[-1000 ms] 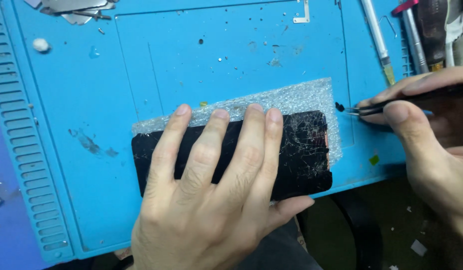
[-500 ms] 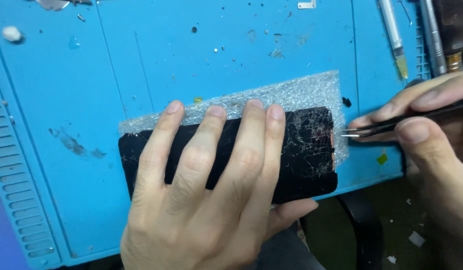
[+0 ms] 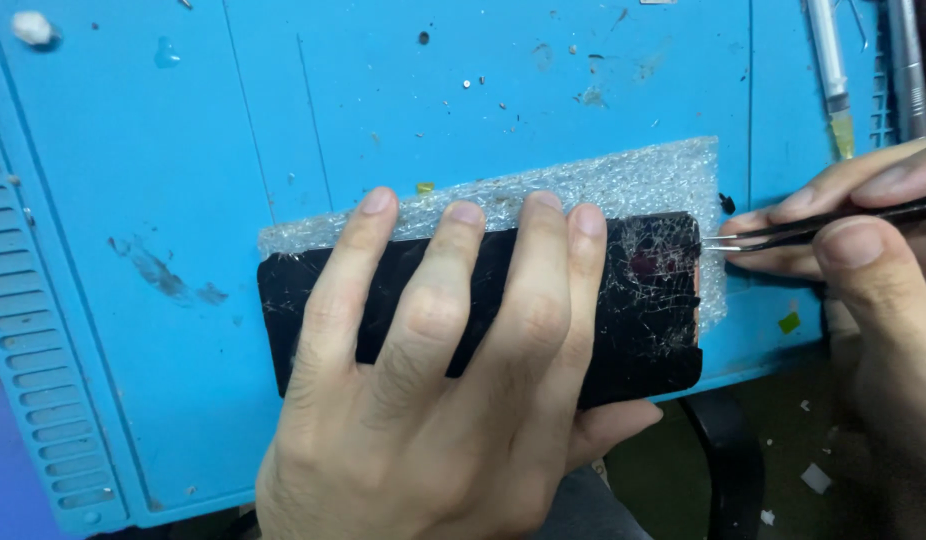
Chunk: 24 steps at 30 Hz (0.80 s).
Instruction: Removing glass shards from a cracked phone screen using tweezers and cleaning the surface with a brush
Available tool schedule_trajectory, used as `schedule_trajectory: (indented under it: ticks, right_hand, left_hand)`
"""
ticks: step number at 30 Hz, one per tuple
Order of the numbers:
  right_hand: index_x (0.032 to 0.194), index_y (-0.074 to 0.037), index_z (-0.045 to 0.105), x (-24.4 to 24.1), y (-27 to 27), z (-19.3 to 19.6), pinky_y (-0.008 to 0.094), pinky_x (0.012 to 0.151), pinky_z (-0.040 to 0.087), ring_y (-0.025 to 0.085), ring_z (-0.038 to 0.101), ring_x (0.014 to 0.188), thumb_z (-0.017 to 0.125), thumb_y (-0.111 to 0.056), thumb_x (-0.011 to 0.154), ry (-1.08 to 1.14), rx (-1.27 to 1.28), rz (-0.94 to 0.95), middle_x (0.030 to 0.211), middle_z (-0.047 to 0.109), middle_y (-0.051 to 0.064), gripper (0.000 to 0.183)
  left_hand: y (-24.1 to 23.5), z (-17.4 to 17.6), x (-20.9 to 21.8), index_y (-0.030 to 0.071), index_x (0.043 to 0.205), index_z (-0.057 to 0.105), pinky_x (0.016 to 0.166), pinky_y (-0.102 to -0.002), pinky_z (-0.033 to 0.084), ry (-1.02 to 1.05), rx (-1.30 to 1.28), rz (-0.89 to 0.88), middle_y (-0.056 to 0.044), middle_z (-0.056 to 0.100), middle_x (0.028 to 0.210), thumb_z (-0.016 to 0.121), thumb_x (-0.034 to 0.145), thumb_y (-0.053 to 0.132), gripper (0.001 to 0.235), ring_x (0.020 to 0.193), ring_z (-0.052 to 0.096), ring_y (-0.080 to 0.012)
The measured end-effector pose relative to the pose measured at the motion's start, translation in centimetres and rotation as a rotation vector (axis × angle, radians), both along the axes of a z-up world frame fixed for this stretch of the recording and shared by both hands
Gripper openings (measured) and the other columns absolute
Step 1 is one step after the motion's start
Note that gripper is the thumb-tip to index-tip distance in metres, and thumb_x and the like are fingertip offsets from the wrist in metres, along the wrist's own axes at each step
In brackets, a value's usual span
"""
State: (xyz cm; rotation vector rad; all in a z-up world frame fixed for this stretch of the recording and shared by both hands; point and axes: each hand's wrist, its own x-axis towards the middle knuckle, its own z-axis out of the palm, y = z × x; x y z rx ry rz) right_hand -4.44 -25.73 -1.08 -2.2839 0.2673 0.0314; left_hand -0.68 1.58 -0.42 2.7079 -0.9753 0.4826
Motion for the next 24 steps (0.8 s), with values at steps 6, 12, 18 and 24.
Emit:
schedule_trajectory:
  ticks: [6, 12, 18, 24]
  right_hand:
    - [0.135, 0.006, 0.031, 0.03, -0.50, 0.06, 0.045, 0.099, 0.067, 0.040, 0.072, 0.113, 0.038, -0.008, 0.116, -0.005, 0.041, 0.028, 0.128, 0.050, 0.027, 0.024]
    - [0.134, 0.001, 0.030, 0.12, -0.36, 0.49, 0.043, 0.098, 0.069, 0.039, 0.073, 0.112, 0.040, -0.008, 0.115, -0.004, 0.096, 0.015, 0.126, 0.050, 0.026, 0.023]
    - [0.135, 0.000, 0.030, 0.25, -0.02, 0.56, 0.039, 0.094, 0.069, 0.036, 0.074, 0.108, 0.041, -0.011, 0.116, -0.002, 0.137, -0.027, 0.122, 0.051, 0.024, 0.025]
    - [0.136, 0.001, 0.029, 0.29, -0.45, 0.55, 0.040, 0.091, 0.069, 0.037, 0.073, 0.104, 0.040, -0.006, 0.114, 0.014, 0.130, 0.012, 0.121, 0.052, 0.027, 0.025]
  left_hand:
    - [-0.04, -0.01, -0.03, 0.014, 0.140, 0.071, 0.106, -0.049, 0.061, -0.002, -0.001, 0.003, -0.001, 0.067, 0.133, 0.021, 0.112, 0.052, 0.069, 0.117, 0.060, -0.0226]
    - [-0.23, 0.09, -0.05, 0.014, 0.140, 0.071, 0.105, -0.049, 0.061, -0.006, -0.001, 0.001, -0.001, 0.067, 0.133, 0.021, 0.112, 0.053, 0.069, 0.116, 0.060, -0.0226]
    - [-0.34, 0.20, -0.06, 0.014, 0.140, 0.072, 0.105, -0.050, 0.061, -0.011, -0.004, -0.001, -0.001, 0.067, 0.133, 0.022, 0.112, 0.053, 0.069, 0.116, 0.061, -0.0226]
    - [-0.26, 0.26, -0.07, 0.015, 0.140, 0.072, 0.106, -0.049, 0.060, -0.009, 0.002, -0.004, -0.001, 0.067, 0.133, 0.022, 0.112, 0.053, 0.069, 0.117, 0.060, -0.0228]
